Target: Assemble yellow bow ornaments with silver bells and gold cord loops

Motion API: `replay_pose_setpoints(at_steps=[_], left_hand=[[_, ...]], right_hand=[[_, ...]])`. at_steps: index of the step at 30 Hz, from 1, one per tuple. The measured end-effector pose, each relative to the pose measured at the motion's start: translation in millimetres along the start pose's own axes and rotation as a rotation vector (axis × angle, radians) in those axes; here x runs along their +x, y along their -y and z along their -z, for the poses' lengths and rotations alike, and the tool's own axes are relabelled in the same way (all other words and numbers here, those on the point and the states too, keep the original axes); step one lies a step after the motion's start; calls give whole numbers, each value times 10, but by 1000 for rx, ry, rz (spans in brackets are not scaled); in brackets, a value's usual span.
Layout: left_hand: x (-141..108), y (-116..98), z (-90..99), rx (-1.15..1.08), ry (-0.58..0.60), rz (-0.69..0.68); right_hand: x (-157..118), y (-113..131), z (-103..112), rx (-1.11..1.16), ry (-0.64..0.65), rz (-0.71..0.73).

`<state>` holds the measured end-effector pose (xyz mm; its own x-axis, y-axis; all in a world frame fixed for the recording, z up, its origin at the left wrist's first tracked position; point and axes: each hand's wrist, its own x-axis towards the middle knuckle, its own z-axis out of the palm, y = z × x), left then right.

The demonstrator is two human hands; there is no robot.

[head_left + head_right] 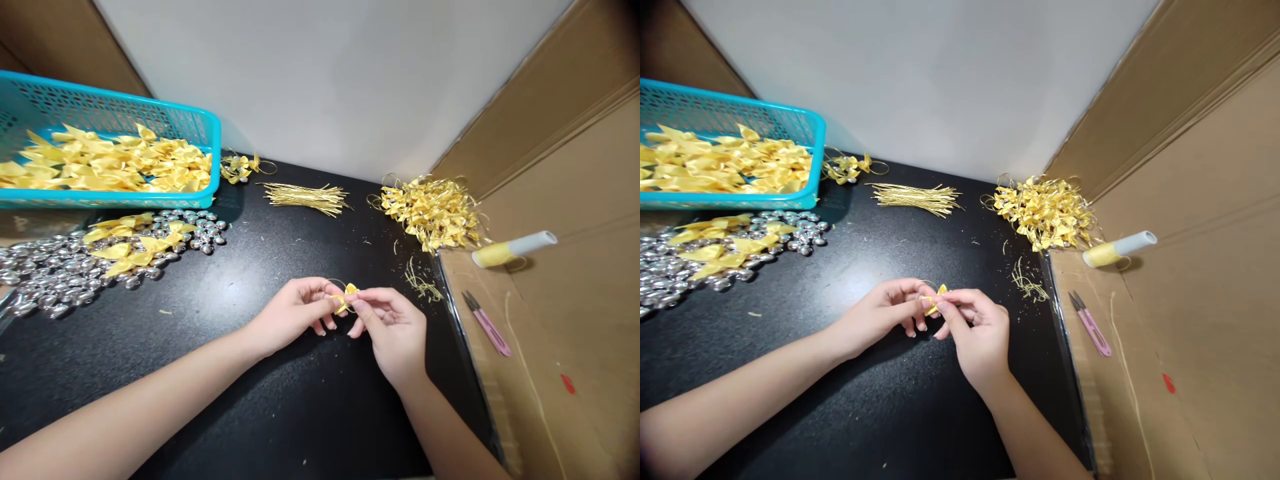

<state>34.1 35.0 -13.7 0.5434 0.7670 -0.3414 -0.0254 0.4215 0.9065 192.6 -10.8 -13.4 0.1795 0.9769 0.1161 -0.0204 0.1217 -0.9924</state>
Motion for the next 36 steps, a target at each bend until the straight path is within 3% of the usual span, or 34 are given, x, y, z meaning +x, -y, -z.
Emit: replay_pose_setpoints(at_steps=[8,19,29,36], left_hand=[[-8,48,-24,-10,3,11],[0,59,-42,28,-78,38],[-7,76,-42,-45,-4,-32],[-4,87,-53,-45,19,-24]], right_hand=[[-28,-5,8,-19,-1,68],[-55,7,50,-131,-34,206],[-53,-13,4,-140,6,147],[-54,-14,-25,-81,-36,92]])
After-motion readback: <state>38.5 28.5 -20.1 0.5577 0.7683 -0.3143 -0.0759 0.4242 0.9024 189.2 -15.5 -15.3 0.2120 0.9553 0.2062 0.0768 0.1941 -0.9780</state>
